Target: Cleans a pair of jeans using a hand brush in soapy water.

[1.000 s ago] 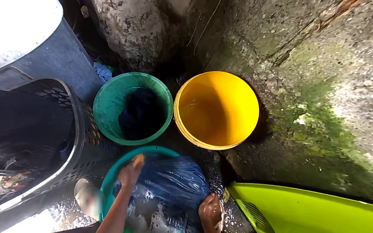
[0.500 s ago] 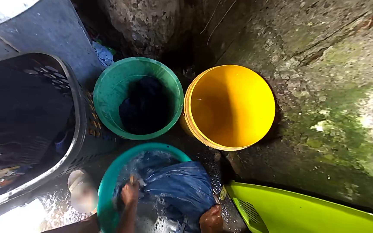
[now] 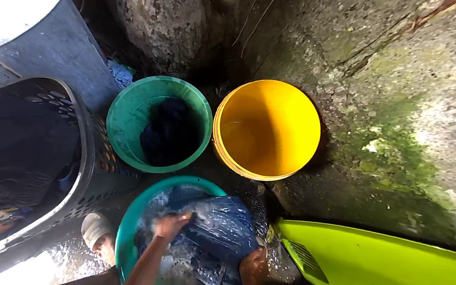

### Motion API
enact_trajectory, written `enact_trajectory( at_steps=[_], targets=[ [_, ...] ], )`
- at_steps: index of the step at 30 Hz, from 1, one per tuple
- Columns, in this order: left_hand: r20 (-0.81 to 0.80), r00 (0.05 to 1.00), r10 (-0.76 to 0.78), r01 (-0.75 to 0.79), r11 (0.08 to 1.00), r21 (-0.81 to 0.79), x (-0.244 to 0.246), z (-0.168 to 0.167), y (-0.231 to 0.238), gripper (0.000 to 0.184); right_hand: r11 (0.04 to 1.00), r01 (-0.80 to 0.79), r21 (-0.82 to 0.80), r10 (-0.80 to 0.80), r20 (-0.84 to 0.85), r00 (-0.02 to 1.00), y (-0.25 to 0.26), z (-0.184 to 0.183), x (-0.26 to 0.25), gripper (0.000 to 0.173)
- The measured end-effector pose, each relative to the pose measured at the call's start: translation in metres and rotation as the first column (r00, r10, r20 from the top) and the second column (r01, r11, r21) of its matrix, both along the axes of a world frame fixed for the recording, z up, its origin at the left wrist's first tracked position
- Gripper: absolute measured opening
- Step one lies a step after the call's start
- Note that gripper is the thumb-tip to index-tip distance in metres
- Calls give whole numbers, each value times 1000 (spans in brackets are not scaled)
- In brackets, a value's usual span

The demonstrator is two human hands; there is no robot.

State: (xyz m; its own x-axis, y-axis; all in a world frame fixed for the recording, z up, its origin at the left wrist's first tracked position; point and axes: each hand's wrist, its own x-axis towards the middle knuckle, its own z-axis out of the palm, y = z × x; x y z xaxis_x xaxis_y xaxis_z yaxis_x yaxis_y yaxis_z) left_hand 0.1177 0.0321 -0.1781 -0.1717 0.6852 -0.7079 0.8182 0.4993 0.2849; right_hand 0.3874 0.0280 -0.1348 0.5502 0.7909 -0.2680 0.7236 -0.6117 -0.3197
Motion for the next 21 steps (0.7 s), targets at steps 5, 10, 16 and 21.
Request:
enact_trajectory(
  at_steps=[5, 10, 16, 21],
  targets=[
    [121, 967, 222, -243, 951, 192, 62, 55, 4, 56, 999, -11, 36, 11, -2, 1000, -3, -2, 0, 47],
    [277, 961, -16, -95, 919, 383, 118, 28, -37, 52, 998, -48, -27, 48, -2, 999, -7, -4, 3, 47],
    [10, 999, 46, -43, 984, -171, 29, 26, -24, 62, 999, 42, -17, -43, -19, 999, 2, 5, -3, 46],
    [322, 923, -211, -50, 763, 645, 155, 56, -4, 47, 997, -66, 44, 70, -102, 992, -11, -13, 11, 46]
  ],
)
